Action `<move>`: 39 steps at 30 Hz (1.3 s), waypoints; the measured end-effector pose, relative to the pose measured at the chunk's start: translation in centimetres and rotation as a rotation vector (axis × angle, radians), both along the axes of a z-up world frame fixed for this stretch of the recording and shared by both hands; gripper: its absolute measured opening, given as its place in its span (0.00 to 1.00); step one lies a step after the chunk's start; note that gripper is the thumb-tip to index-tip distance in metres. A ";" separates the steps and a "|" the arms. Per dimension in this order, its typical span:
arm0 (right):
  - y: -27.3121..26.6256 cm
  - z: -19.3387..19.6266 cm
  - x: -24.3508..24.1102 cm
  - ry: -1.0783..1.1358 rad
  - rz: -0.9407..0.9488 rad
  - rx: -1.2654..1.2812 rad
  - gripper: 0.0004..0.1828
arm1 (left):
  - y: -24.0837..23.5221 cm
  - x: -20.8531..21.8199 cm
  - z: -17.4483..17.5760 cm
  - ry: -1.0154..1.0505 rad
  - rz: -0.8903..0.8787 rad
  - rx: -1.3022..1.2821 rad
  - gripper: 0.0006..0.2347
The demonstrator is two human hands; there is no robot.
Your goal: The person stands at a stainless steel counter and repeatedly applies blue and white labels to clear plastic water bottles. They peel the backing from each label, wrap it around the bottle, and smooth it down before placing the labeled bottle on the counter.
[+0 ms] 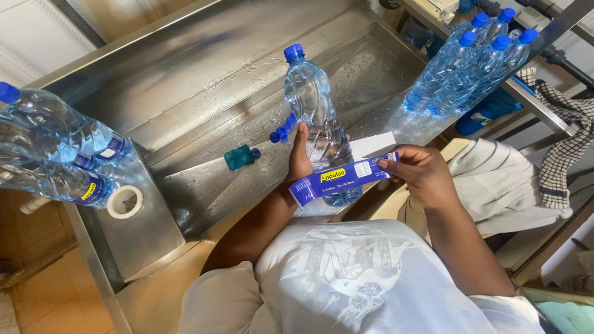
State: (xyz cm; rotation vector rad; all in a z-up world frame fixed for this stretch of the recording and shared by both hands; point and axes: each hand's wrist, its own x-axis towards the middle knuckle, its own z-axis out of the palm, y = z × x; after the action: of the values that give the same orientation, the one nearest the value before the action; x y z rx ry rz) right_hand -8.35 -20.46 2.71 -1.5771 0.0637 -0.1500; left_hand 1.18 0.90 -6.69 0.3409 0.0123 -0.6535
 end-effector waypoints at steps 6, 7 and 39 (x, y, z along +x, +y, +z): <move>-0.4 -0.5 0.2 0.002 -0.010 -0.001 0.08 | 0.1 0.6 -0.8 -0.089 -0.026 0.024 0.37; -0.3 -0.2 0.1 0.002 -0.010 -0.014 0.08 | 0.1 0.7 -1.4 -0.120 -0.040 0.002 0.37; 2.4 -4.4 4.5 -0.057 0.135 -0.175 0.15 | 0.6 1.3 -2.5 -0.496 0.401 -0.057 0.43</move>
State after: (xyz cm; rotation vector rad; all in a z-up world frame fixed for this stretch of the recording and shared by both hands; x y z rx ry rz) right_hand -3.80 -18.08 -1.65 -1.7445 -0.1030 -0.0969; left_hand 2.50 1.54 -9.14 0.4237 -0.4017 -0.1604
